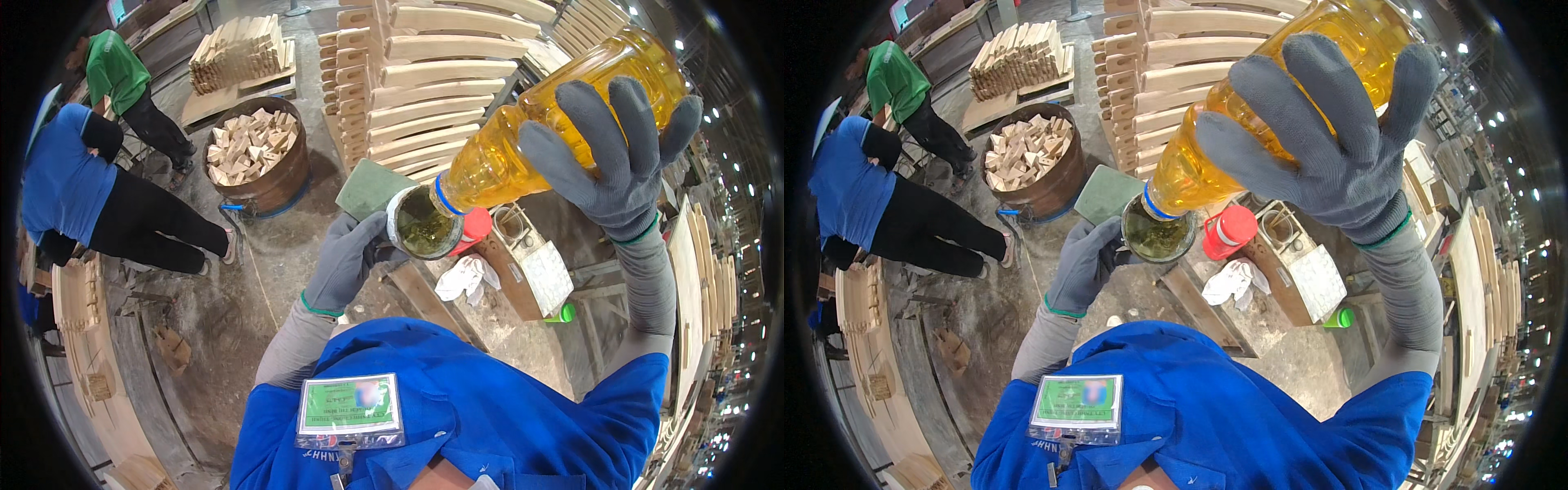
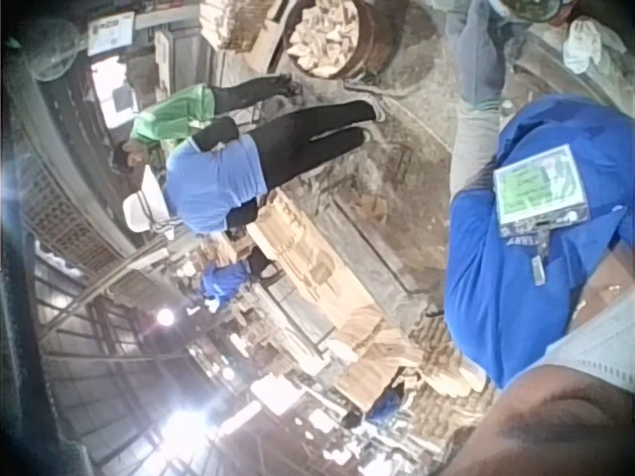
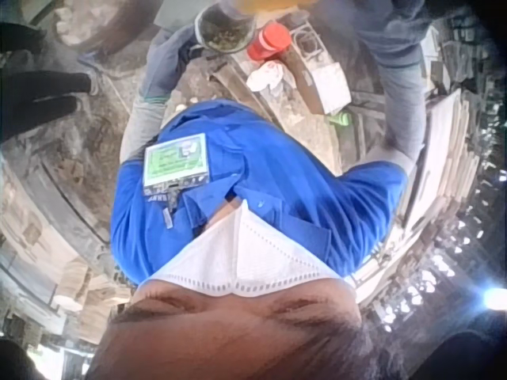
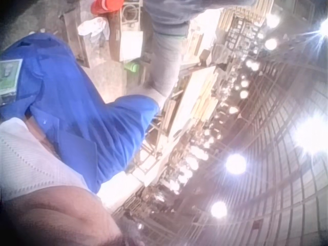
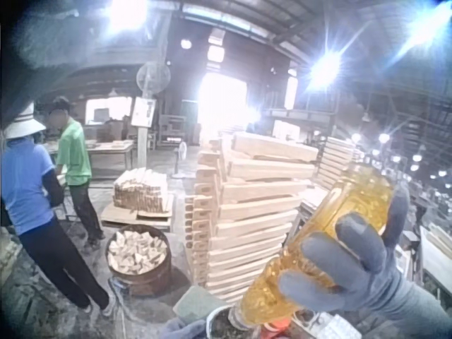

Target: The person pours liquids from two bottles into a small container, then uses a power drill with a mixing attachment to blend the contents. They add a white powder from a bag and continue mixing before moving the container to a workbench.

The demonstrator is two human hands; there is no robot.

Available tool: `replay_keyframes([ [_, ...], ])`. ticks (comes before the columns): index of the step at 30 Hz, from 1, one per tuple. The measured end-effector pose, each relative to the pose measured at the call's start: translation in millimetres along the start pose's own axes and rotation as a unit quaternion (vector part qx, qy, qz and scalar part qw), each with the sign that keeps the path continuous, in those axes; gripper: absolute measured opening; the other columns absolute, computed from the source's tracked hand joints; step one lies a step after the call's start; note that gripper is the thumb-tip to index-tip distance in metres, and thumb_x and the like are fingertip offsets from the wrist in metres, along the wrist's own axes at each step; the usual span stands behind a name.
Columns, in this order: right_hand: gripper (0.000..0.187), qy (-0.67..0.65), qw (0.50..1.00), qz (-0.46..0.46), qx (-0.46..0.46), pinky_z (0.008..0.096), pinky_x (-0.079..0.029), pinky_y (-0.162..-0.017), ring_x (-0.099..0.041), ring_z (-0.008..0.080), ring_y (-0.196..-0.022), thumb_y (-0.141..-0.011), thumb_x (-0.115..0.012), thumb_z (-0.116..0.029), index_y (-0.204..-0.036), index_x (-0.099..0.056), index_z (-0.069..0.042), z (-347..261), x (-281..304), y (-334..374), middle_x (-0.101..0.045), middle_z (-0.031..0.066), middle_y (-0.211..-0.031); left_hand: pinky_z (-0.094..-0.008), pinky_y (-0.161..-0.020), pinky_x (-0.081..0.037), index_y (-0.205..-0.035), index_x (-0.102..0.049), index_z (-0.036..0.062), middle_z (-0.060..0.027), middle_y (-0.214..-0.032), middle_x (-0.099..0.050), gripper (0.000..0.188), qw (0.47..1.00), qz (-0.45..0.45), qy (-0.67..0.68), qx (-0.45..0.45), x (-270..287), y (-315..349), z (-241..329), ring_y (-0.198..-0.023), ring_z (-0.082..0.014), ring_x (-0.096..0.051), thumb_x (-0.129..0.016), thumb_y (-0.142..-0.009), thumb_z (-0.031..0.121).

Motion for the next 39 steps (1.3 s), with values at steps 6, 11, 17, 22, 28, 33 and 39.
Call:
replay_keyframes([
  [6, 0.052, 0.006, 1.000, 0.011, 0.021, 0.0526, -0.007, -0.113, -0.036, 0.0221, -0.123, -0.063, -0.071, -0.048, -0.109, -0.048, -0.038, 1, 6, 0, -0.049, -0.0037, -0.118, -0.0340, -0.073, -0.057, -0.117, -0.047, -0.0016, -0.0115, -0.108, -0.059, 0.030, 1.000, 0.010, -0.001, 0.003, 0, 5, 4, -0.089, -0.0185, -0.063, -0.047, -0.093, 0.016],
  [11, 0.048, 0.031, 0.999, 0.009, 0.014, 0.0522, -0.008, -0.113, -0.036, 0.0232, -0.123, -0.067, -0.069, -0.049, -0.109, -0.049, -0.037, 4, 10, 2, -0.049, -0.0031, -0.118, -0.0335, -0.073, -0.057, -0.116, -0.047, -0.0006, -0.0109, -0.112, -0.059, 0.027, 1.000, 0.005, -0.003, 0.005, -1, 8, 5, -0.093, -0.0182, -0.063, -0.046, -0.093, 0.015],
  [17, 0.044, 0.028, 0.999, 0.006, -0.021, 0.0519, -0.008, -0.113, -0.036, 0.0242, -0.123, -0.071, -0.067, -0.047, -0.109, -0.048, -0.036, 2, 15, 4, -0.049, -0.0030, -0.117, -0.0318, -0.073, -0.057, -0.119, -0.045, -0.0008, -0.0105, -0.112, -0.059, 0.028, 0.999, -0.019, 0.027, 0.024, -7, 6, -2, -0.092, -0.0177, -0.064, -0.043, -0.094, 0.012],
  [22, 0.044, 0.013, 0.999, -0.016, -0.034, 0.0508, -0.007, -0.114, -0.032, 0.0239, -0.125, -0.072, -0.069, -0.043, -0.109, -0.046, -0.035, 0, 21, 7, -0.047, -0.0027, -0.117, -0.0320, -0.076, -0.056, -0.121, -0.043, -0.0013, -0.0112, -0.113, -0.058, 0.029, 0.999, -0.020, 0.041, 0.010, -7, 7, -1, -0.094, -0.0185, -0.063, -0.042, -0.095, 0.011],
  [28, 0.045, 0.024, 0.998, -0.025, -0.044, 0.0510, -0.006, -0.113, -0.030, 0.0243, -0.127, -0.070, -0.073, -0.038, -0.106, -0.048, -0.033, 3, 23, 16, -0.046, -0.0021, -0.117, -0.0311, -0.075, -0.056, -0.120, -0.044, -0.0011, -0.0109, -0.112, -0.059, 0.028, 0.999, -0.012, 0.050, 0.011, -3, 10, 0, -0.093, -0.0183, -0.063, -0.042, -0.095, 0.011],
  [33, 0.052, 0.011, 0.993, -0.066, -0.094, 0.0505, -0.006, -0.113, -0.034, 0.0240, -0.126, -0.065, -0.076, -0.041, -0.109, -0.049, -0.031, 5, 25, 26, -0.045, -0.0015, -0.118, -0.0283, -0.070, -0.057, -0.118, -0.045, -0.0005, -0.0095, -0.107, -0.061, 0.028, 0.999, -0.009, 0.046, 0.012, -4, 14, -1, -0.085, -0.0151, -0.065, -0.046, -0.094, 0.012],
  [39, 0.053, -0.038, 0.977, -0.139, -0.157, 0.0538, -0.009, -0.112, -0.046, 0.0217, -0.115, -0.062, -0.077, -0.033, -0.110, -0.054, -0.029, -1, 21, 44, -0.048, 0.0003, -0.110, -0.0281, -0.070, -0.057, -0.120, -0.045, -0.0004, -0.0093, -0.107, -0.060, 0.030, 0.999, -0.002, 0.046, -0.002, -6, 18, 3, -0.087, -0.0151, -0.063, -0.046, -0.094, 0.013],
])
Point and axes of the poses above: each hand's wrist, its own y-axis away from the middle knuckle, its own x-axis out of the back of the hand, z = x × y, the point moved 6 cm from there along -y, towards the middle knuckle
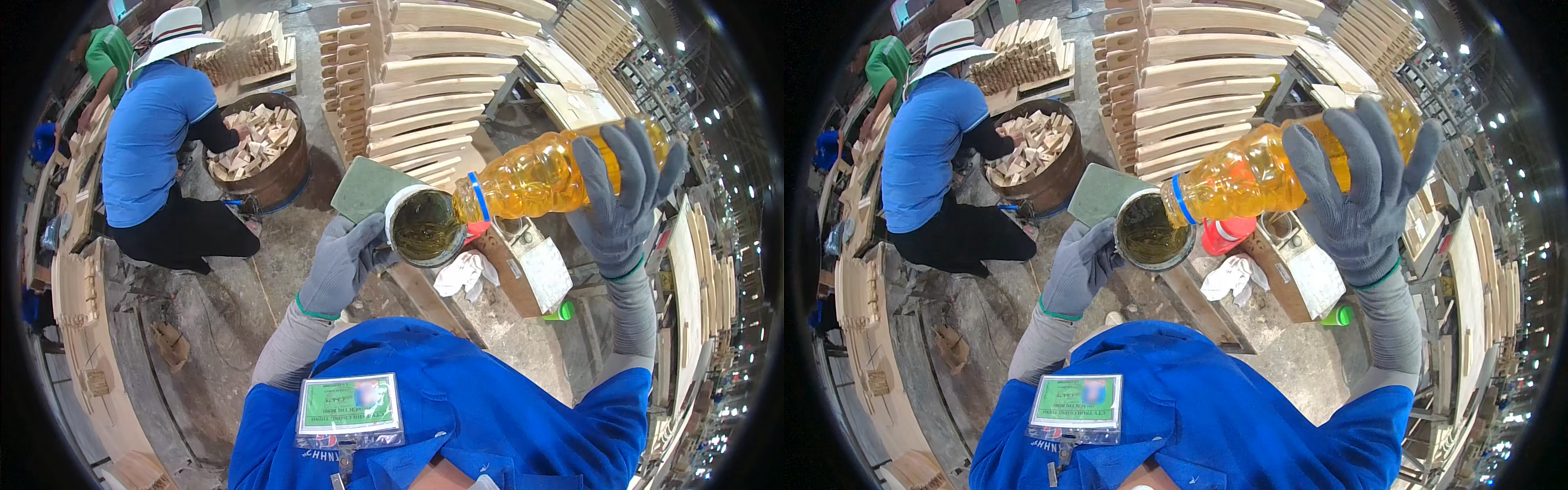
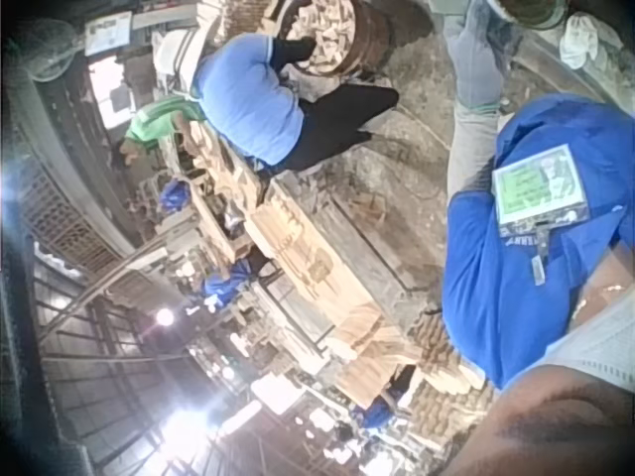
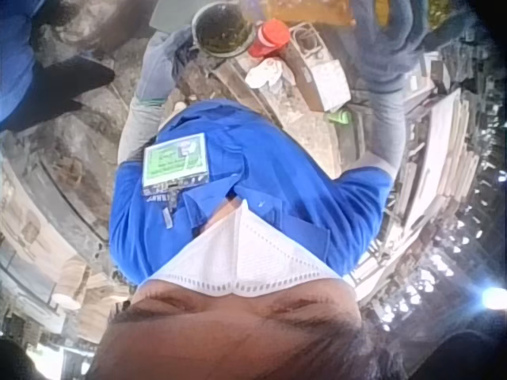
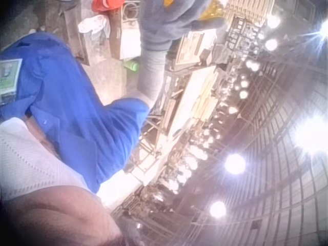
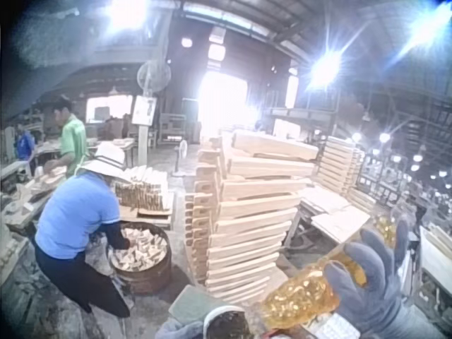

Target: The person pours liquids from two bottles into a small container, then uses a power drill with a mixing attachment to blend the contents. They add a white powder from a bag and continue mixing before moving the container to a workbench.

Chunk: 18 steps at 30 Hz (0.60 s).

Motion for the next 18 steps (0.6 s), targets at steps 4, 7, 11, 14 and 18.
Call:
replay_keyframes([
  [4, 0.063, -0.077, 0.995, -0.052, -0.039, 0.0523, -0.012, -0.111, -0.050, 0.0209, -0.109, -0.057, -0.077, -0.025, -0.115, -0.053, -0.018, -5, -10, 14, -0.050, 0.0045, -0.108, -0.0290, -0.068, -0.058, -0.122, -0.044, 0.0006, -0.0100, -0.107, -0.060, 0.030, 1.000, -0.002, 0.006, 0.008, -1, 1, -1, -0.086, -0.0155, -0.064, -0.044, -0.094, 0.012],
  [7, 0.066, -0.136, 0.980, -0.122, -0.083, 0.0477, -0.019, -0.108, -0.051, 0.0227, -0.105, -0.057, -0.077, -0.028, -0.116, -0.052, -0.013, -7, -17, 26, -0.051, 0.0065, -0.108, -0.0310, -0.070, -0.059, -0.123, -0.042, 0.0005, -0.0115, -0.109, -0.060, 0.031, 1.000, 0.002, 0.015, 0.023, 0, 0, -5, -0.088, -0.0172, -0.064, -0.042, -0.094, 0.010],
  [11, 0.066, -0.181, 0.966, -0.150, -0.106, 0.0437, -0.027, -0.101, -0.051, 0.0238, -0.106, -0.060, -0.075, -0.030, -0.118, -0.051, -0.010, -12, -22, 35, -0.052, 0.0072, -0.112, -0.0338, -0.073, -0.059, -0.125, -0.040, -0.0011, -0.0136, -0.112, -0.057, 0.032, 0.998, -0.019, 0.043, 0.049, -1, -2, -11, -0.091, -0.0204, -0.064, -0.038, -0.095, 0.009],
  [14, 0.065, -0.186, 0.965, -0.151, -0.102, 0.0410, -0.030, -0.097, -0.051, 0.0238, -0.107, -0.063, -0.074, -0.032, -0.119, -0.050, -0.009, -15, -22, 37, -0.054, 0.0072, -0.113, -0.0336, -0.072, -0.059, -0.126, -0.039, -0.0018, -0.0141, -0.113, -0.057, 0.033, 0.997, -0.023, 0.040, 0.055, 0, -2, -13, -0.092, -0.0205, -0.064, -0.039, -0.095, 0.009],
  [18, 0.064, -0.178, 0.967, -0.155, -0.093, 0.0396, -0.031, -0.096, -0.051, 0.0228, -0.106, -0.063, -0.073, -0.032, -0.118, -0.051, -0.009, -17, -25, 38, -0.055, 0.0062, -0.113, -0.0341, -0.072, -0.059, -0.125, -0.040, -0.0022, -0.0144, -0.113, -0.057, 0.033, 0.999, -0.017, 0.030, 0.041, 1, -4, -13, -0.093, -0.0211, -0.063, -0.039, -0.094, 0.009],
])
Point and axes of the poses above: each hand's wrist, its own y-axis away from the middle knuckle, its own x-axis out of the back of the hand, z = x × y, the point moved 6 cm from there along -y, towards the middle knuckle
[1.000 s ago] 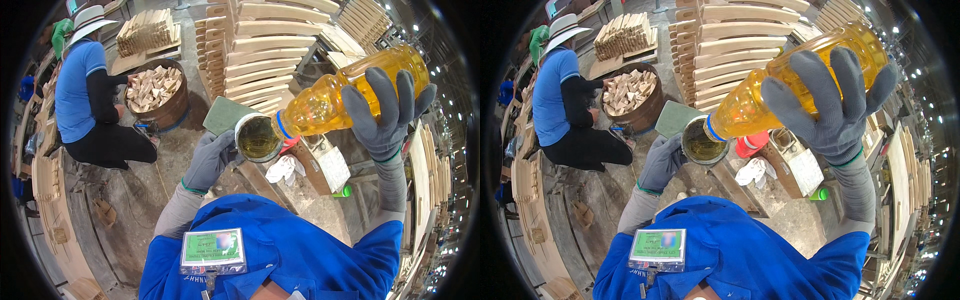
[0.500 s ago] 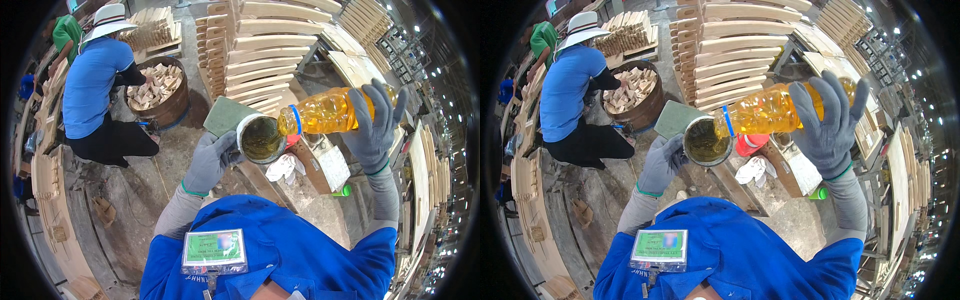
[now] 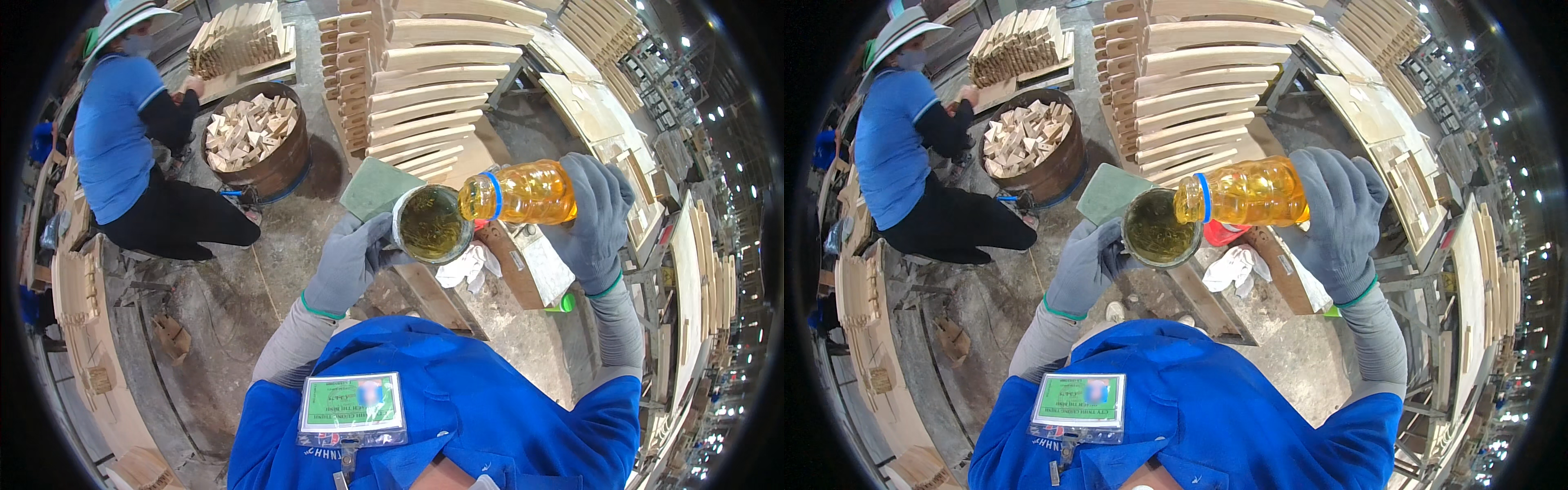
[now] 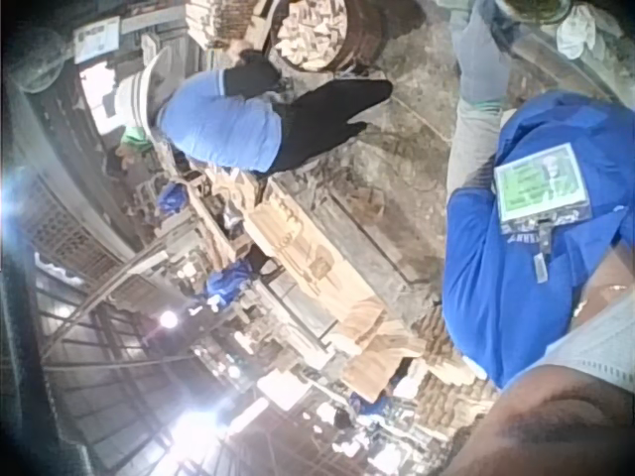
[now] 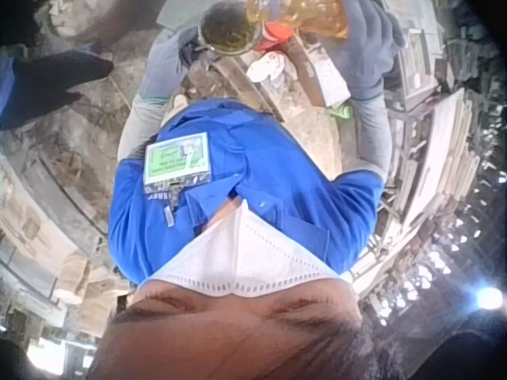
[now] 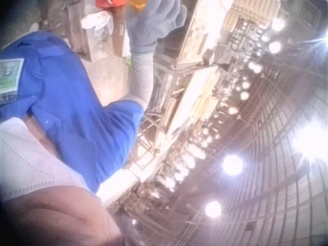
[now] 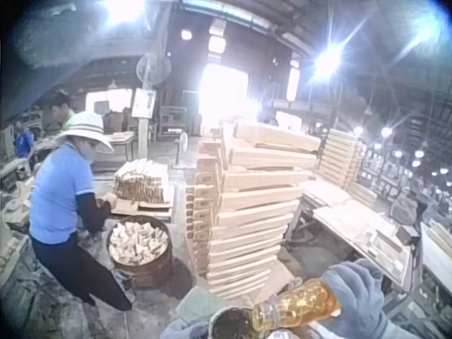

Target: The person pours liquids from two bottles into a small container, then uses a power drill with a mixing attachment to blend the contents. They add a white powder from a bag and continue mixing before moving the container to a workbench.

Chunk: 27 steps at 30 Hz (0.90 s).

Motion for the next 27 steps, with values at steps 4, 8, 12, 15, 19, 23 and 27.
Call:
replay_keyframes([
  [4, 0.063, 0.001, 1.000, -0.021, 0.002, 0.0392, -0.029, -0.098, -0.052, 0.0205, -0.104, -0.062, -0.072, -0.031, -0.117, -0.052, -0.009, -3, -5, -1, -0.056, 0.0046, -0.111, -0.0355, -0.072, -0.058, -0.121, -0.045, -0.0029, -0.0141, -0.110, -0.059, 0.030, 0.999, 0.022, -0.037, -0.026, 1, -1, 3, -0.092, -0.0210, -0.063, -0.041, -0.094, 0.010],
  [8, 0.064, -0.001, 0.999, -0.040, -0.002, 0.0401, -0.027, -0.100, -0.052, 0.0193, -0.103, -0.059, -0.072, -0.029, -0.117, -0.053, -0.010, -8, -12, -2, -0.056, 0.0038, -0.108, -0.0357, -0.070, -0.057, -0.116, -0.049, -0.0033, -0.0125, -0.106, -0.061, 0.029, 0.989, 0.068, -0.123, -0.048, 1, 0, 9, -0.088, -0.0191, -0.063, -0.043, -0.093, 0.012],
  [12, 0.065, 0.025, 0.998, -0.048, 0.019, 0.0425, -0.025, -0.102, -0.051, 0.0191, -0.103, -0.059, -0.072, -0.028, -0.118, -0.052, -0.012, -13, -14, -5, -0.054, 0.0038, -0.108, -0.0337, -0.069, -0.057, -0.114, -0.050, -0.0030, -0.0107, -0.100, -0.061, 0.028, 0.975, 0.084, -0.187, -0.087, -5, 1, 16, -0.083, -0.0173, -0.064, -0.046, -0.092, 0.013],
  [15, 0.064, 0.054, 0.997, -0.050, 0.032, 0.0441, -0.024, -0.103, -0.050, 0.0189, -0.104, -0.059, -0.072, -0.027, -0.119, -0.051, -0.012, -15, -14, -7, -0.052, 0.0039, -0.108, -0.0326, -0.069, -0.057, -0.112, -0.051, -0.0030, -0.0099, -0.096, -0.062, 0.027, 0.967, 0.096, -0.216, -0.098, -7, -2, 19, -0.080, -0.0167, -0.064, -0.047, -0.092, 0.013],
  [19, 0.064, 0.091, 0.994, -0.043, 0.049, 0.0447, -0.022, -0.104, -0.049, 0.0189, -0.104, -0.060, -0.072, -0.027, -0.119, -0.051, -0.013, -18, -13, -11, -0.052, 0.0040, -0.108, -0.0313, -0.069, -0.057, -0.110, -0.052, -0.0033, -0.0100, -0.094, -0.063, 0.025, 0.961, 0.100, -0.230, -0.113, -7, -5, 22, -0.079, -0.0164, -0.064, -0.048, -0.092, 0.013],
  [23, 0.065, 0.068, 0.995, -0.070, 0.030, 0.0433, -0.024, -0.103, -0.050, 0.0199, -0.103, -0.060, -0.073, -0.028, -0.118, -0.052, -0.011, -20, -15, -13, -0.053, 0.0043, -0.108, -0.0306, -0.069, -0.057, -0.110, -0.052, -0.0039, -0.0105, -0.095, -0.062, 0.025, 0.962, 0.098, -0.228, -0.109, -6, -7, 23, -0.079, -0.0168, -0.064, -0.047, -0.092, 0.013],
  [27, 0.066, 0.042, 0.996, -0.076, 0.019, 0.0428, -0.025, -0.101, -0.050, 0.0201, -0.102, -0.059, -0.074, -0.029, -0.118, -0.052, -0.011, -23, -20, -13, -0.052, 0.0042, -0.108, -0.0304, -0.069, -0.057, -0.110, -0.052, -0.0040, -0.0104, -0.095, -0.063, 0.024, 0.964, 0.096, -0.224, -0.106, -6, -11, 24, -0.079, -0.0168, -0.064, -0.048, -0.091, 0.012],
])
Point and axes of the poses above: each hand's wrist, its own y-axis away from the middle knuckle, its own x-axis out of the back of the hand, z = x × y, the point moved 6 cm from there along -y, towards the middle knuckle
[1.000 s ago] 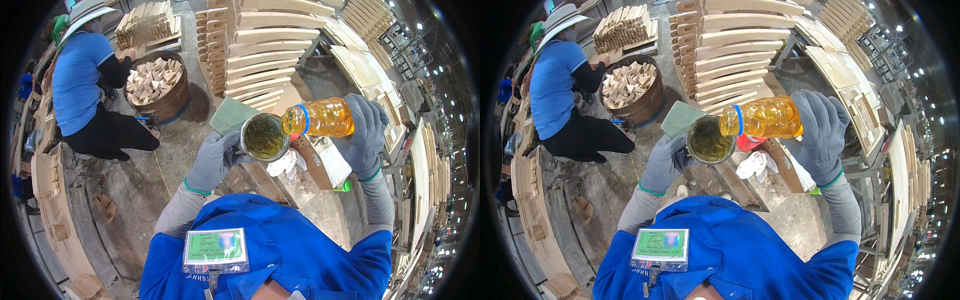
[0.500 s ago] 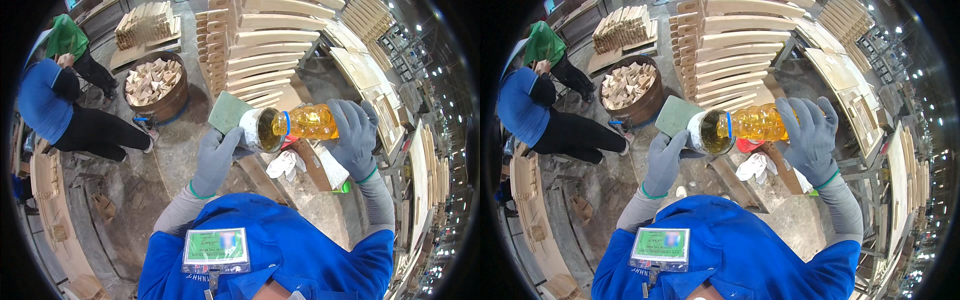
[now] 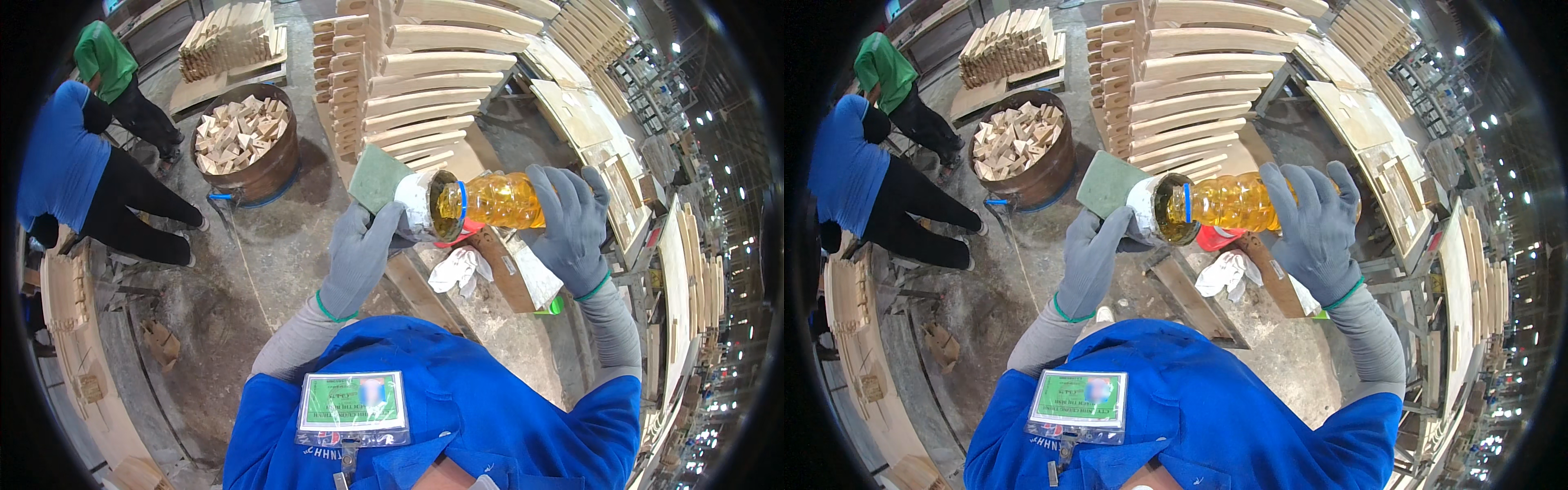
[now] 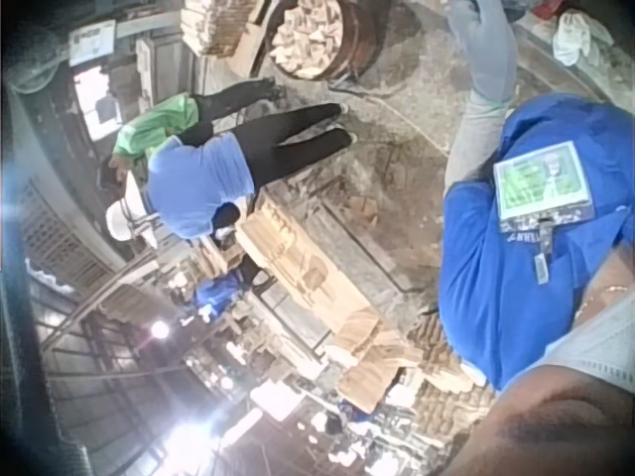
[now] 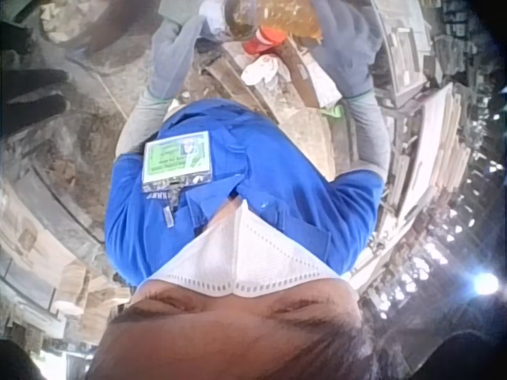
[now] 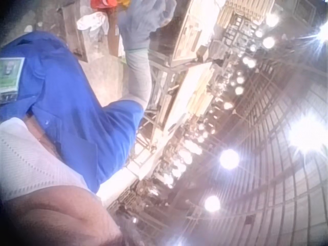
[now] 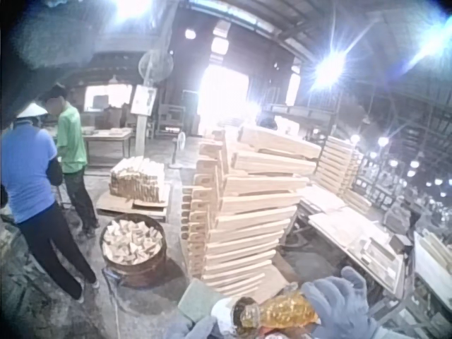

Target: The person pours liquids from two bottles into a small container, then uses a power drill with a mixing attachment to blend the contents. They add a white powder from a bag and continue mixing before moving the container to a workbench.

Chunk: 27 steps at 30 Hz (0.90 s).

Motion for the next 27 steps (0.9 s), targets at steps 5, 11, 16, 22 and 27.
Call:
replay_keyframes([
  [5, 0.067, 0.000, 1.000, -0.014, -0.006, 0.0433, -0.025, -0.101, -0.050, 0.0200, -0.102, -0.059, -0.074, -0.029, -0.119, -0.051, -0.011, -3, -1, 0, -0.052, 0.0045, -0.107, -0.0301, -0.068, -0.057, -0.109, -0.052, -0.0039, -0.0101, -0.094, -0.063, 0.024, 1.000, -0.006, -0.008, -0.007, -1, -3, -1, -0.078, -0.0164, -0.064, -0.048, -0.091, 0.011],
  [11, 0.064, 0.029, 0.999, -0.015, 0.005, 0.0429, -0.025, -0.101, -0.051, 0.0212, -0.102, -0.060, -0.073, -0.028, -0.118, -0.052, -0.009, -6, 0, 1, -0.053, 0.0060, -0.107, -0.0297, -0.068, -0.057, -0.108, -0.052, -0.0046, -0.0097, -0.093, -0.063, 0.024, 1.000, -0.003, -0.022, -0.003, -3, -6, -7, -0.078, -0.0156, -0.064, -0.048, -0.091, 0.011],
  [16, 0.063, 0.047, 0.999, -0.016, 0.011, 0.0442, -0.025, -0.102, -0.050, 0.0215, -0.103, -0.062, -0.071, -0.029, -0.118, -0.051, -0.009, -7, -2, 2, -0.052, 0.0063, -0.107, -0.0291, -0.067, -0.057, -0.109, -0.052, -0.0049, -0.0100, -0.093, -0.063, 0.024, 1.000, -0.006, -0.012, -0.004, -4, -8, -12, -0.077, -0.0155, -0.064, -0.048, -0.091, 0.011],
  [22, 0.065, 0.064, 0.998, -0.024, 0.014, 0.0448, -0.023, -0.103, -0.050, 0.0216, -0.104, -0.063, -0.071, -0.030, -0.120, -0.049, -0.009, -8, -3, 2, -0.052, 0.0067, -0.108, -0.0292, -0.068, -0.057, -0.111, -0.051, -0.0047, -0.0105, -0.094, -0.062, 0.026, 1.000, -0.016, -0.014, -0.005, -4, -12, -13, -0.078, -0.0158, -0.064, -0.047, -0.092, 0.012],
  [27, 0.066, 0.056, 0.998, -0.022, 0.012, 0.0469, -0.024, -0.102, -0.048, 0.0207, -0.102, -0.061, -0.073, -0.033, -0.119, -0.049, -0.011, -8, -3, 1, -0.048, 0.0052, -0.106, -0.0258, -0.065, -0.056, -0.101, -0.053, -0.0063, -0.0108, -0.085, -0.062, 0.024, 0.999, 0.000, 0.042, 0.006, -4, -13, -15, -0.073, -0.0137, -0.063, -0.052, -0.090, 0.014],
])
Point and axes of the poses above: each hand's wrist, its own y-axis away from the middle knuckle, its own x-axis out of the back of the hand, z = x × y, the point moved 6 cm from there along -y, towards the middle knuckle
